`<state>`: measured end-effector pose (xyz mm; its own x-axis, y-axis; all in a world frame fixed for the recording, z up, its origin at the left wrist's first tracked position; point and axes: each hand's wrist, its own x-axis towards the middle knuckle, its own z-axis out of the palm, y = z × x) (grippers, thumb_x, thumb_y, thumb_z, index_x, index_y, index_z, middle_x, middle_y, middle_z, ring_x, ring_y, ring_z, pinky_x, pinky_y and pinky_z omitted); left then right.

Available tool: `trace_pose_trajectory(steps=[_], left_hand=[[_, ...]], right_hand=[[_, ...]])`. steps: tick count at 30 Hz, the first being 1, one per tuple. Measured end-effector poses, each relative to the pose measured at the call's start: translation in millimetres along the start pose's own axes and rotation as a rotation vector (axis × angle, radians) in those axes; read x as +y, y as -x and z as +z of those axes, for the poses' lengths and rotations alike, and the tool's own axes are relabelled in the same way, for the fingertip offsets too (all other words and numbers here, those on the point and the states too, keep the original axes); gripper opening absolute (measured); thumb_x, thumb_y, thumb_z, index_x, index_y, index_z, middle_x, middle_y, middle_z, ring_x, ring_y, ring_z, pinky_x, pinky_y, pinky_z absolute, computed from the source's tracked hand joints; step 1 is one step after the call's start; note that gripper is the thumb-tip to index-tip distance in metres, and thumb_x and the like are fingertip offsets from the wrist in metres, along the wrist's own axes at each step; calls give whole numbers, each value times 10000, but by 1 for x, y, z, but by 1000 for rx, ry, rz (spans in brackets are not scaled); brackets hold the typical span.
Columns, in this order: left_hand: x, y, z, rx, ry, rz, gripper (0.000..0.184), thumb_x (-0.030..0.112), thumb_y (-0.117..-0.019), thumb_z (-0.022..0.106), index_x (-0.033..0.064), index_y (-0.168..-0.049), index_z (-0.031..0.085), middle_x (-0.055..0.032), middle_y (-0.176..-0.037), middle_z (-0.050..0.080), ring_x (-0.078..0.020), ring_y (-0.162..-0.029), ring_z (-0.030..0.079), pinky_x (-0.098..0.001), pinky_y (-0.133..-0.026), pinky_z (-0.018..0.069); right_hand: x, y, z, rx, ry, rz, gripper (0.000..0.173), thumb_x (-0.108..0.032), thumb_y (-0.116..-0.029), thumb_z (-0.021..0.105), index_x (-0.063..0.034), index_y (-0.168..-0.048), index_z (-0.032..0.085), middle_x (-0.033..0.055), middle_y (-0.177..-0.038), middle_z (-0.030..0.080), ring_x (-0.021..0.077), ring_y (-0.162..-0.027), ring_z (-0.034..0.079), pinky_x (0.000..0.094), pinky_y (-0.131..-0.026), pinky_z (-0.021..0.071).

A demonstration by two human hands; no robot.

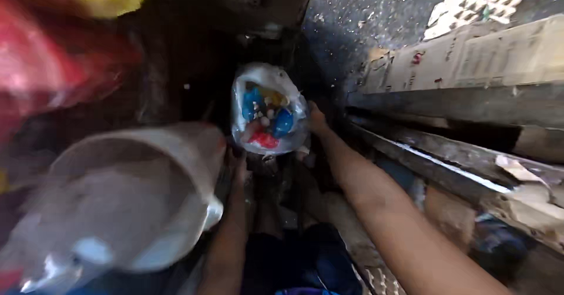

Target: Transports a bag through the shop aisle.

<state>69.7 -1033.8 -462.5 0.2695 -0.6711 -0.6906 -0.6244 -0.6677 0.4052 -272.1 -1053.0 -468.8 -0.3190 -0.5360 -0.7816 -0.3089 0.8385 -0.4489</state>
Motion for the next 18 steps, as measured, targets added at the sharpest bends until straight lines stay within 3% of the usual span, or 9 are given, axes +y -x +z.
trace_pose_trajectory(steps=[2, 4, 5, 7, 9, 11, 13, 16, 18], left_hand=[[-9, -43, 20, -26, 174, 28, 863, 138, -859, 818, 24, -1564, 335, -216, -1518, 475, -297, -1376, 502, -454, -1135, 456], [-7, -66, 29, -87, 302, 73, 847, 33, -837, 806, -34, -1539, 338, -237, -1496, 488, -288, -1363, 514, -418, -1128, 465], [3, -67, 28, -118, 319, 87, 778, 17, -861, 772, -63, -1516, 359, -247, -1486, 495, -284, -1358, 517, -405, -1132, 459], [46, -52, 18, -170, 194, -47, 636, 63, -962, 693, -55, -1507, 387, -216, -1511, 490, -259, -1384, 498, -393, -1163, 413], [70, -40, 15, -121, 51, -149, 483, 128, -1025, 616, -47, -1454, 479, -219, -1471, 535, -285, -1360, 521, -432, -1152, 409], [54, -36, 26, 63, -5, -111, 434, 185, -1012, 633, -50, -1372, 569, -262, -1376, 591, -363, -1297, 557, -513, -1112, 434], [63, -14, 25, 158, -38, -64, 400, 234, -994, 660, -15, -1306, 639, -247, -1316, 632, -377, -1261, 579, -553, -1090, 439], [117, 47, 22, 183, -58, 114, 303, 232, -1013, 635, 8, -1203, 709, -190, -1174, 717, -315, -1136, 669, -516, -1031, 498], [161, 87, 24, 188, -15, 233, 282, 191, -999, 655, -24, -1170, 717, -197, -1105, 736, -304, -1066, 701, -494, -1000, 528]], right_hand=[[1, -28, 4, -63, -47, -19, 954, -231, -800, 852, -198, -1598, 330, 262, -1440, 550, 485, -1299, 540, 689, -1037, 468], [7, -45, 8, -112, -101, -16, 694, -248, -903, 768, -141, -1521, 470, 239, -1385, 602, 427, -1268, 588, 656, -1043, 479], [10, -50, 8, -138, -86, -1, 531, -284, -968, 694, -99, -1446, 555, 242, -1331, 634, 417, -1233, 612, 654, -1030, 483], [10, -48, -4, -120, 1, 30, 376, -302, -1028, 594, -64, -1310, 660, 242, -1254, 672, 418, -1190, 634, 660, -1008, 486], [7, -36, -25, -47, 88, 41, 323, -268, -1019, 589, -66, -1249, 692, 241, -1216, 689, 431, -1164, 644, 677, -985, 489], [4, -25, -55, 7, 123, 42, 311, -250, -1008, 605, -56, -1238, 684, 252, -1200, 687, 444, -1147, 650, 686, -964, 500], [3, -14, -92, 46, 116, 54, 336, -238, -1021, 593, -43, -1284, 666, 267, -1241, 670, 459, -1179, 632, 694, -982, 482], [0, 3, -155, 152, 160, 42, 318, -228, -1028, 592, -29, -1256, 688, 280, -1233, 675, 475, -1184, 631, 701, -996, 468], [-2, 18, -197, 235, 104, 62, 308, -185, -1014, 603, -12, -1255, 685, 305, -1234, 663, 494, -1182, 622, 723, -991, 458]])
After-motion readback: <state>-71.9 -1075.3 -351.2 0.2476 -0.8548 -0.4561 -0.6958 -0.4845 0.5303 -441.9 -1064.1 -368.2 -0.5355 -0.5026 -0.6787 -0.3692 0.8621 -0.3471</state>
